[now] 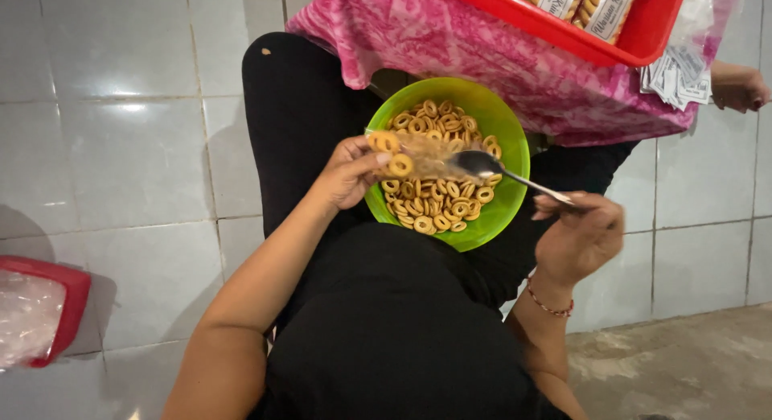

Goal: Manually filling small plastic bags with ring-shaped snacks and organizing them in a tray.

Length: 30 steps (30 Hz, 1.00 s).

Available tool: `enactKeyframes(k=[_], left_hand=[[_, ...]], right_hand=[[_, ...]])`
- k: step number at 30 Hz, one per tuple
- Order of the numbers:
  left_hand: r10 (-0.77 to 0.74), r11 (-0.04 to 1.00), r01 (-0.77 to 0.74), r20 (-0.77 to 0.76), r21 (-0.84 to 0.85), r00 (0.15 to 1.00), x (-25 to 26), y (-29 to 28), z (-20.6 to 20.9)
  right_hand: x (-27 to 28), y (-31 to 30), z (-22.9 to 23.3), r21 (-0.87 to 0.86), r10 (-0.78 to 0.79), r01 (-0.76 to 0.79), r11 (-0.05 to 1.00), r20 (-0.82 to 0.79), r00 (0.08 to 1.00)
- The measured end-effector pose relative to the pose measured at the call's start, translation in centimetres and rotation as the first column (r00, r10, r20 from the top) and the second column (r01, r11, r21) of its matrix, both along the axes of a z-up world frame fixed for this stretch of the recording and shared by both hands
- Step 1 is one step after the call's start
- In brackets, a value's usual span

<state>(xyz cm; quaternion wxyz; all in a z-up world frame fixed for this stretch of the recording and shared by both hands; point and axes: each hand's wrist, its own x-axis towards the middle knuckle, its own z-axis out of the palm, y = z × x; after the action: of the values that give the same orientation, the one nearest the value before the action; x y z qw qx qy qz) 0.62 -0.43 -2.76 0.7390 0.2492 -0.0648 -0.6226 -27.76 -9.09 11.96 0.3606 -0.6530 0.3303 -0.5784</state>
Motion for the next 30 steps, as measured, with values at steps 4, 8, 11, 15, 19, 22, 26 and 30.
enactKeyframes(k=[4,8,11,15,19,22,26,30], left_hand=[[-0.084,0.996,0.084,0.013,0.0,0.996,2.6,1.2,0.6],[0.027,0.999,-0.027,-0.018,0.018,0.999,3.5,0.9,-1.2],[0.063,0.998,-0.062,-0.034,0.023,0.997,3.6,0.3,-2.1],[0.038,0.999,-0.038,-0.014,0.007,0.999,3.5,0.4,-1.2],[0.027,1.0,-0.027,-0.009,0.008,1.0,3.6,0.4,-2.7],[0.024,1.0,-0.024,-0.022,0.013,0.999,3.6,0.4,-3.0],[0.034,0.999,-0.034,-0.036,0.009,0.999,3.6,0.3,-3.8],[0.03,0.999,-0.029,-0.037,0.014,0.999,3.7,0.4,-3.0]], right_hand=[[-0.4,0.7,1.7,0.143,-0.119,0.106,0.984,0.089,0.989],[-1.6,-0.6,-1.2,0.163,-0.186,0.196,0.967,-0.076,0.98],[-1.5,-1.2,-3.7,0.082,-0.167,0.192,0.978,-0.24,0.956],[-0.9,-1.0,-4.9,0.003,-0.144,0.155,0.988,-0.353,0.925],[-0.5,-1.3,-5.7,-0.039,-0.147,0.143,0.989,-0.373,0.916],[-0.1,-1.4,-6.0,0.016,-0.123,0.14,0.99,-0.388,0.914],[0.0,-1.2,-6.1,0.1,-0.085,0.128,0.987,-0.355,0.931],[0.2,-0.9,-6.6,0.179,-0.059,0.132,0.975,-0.366,0.929]])
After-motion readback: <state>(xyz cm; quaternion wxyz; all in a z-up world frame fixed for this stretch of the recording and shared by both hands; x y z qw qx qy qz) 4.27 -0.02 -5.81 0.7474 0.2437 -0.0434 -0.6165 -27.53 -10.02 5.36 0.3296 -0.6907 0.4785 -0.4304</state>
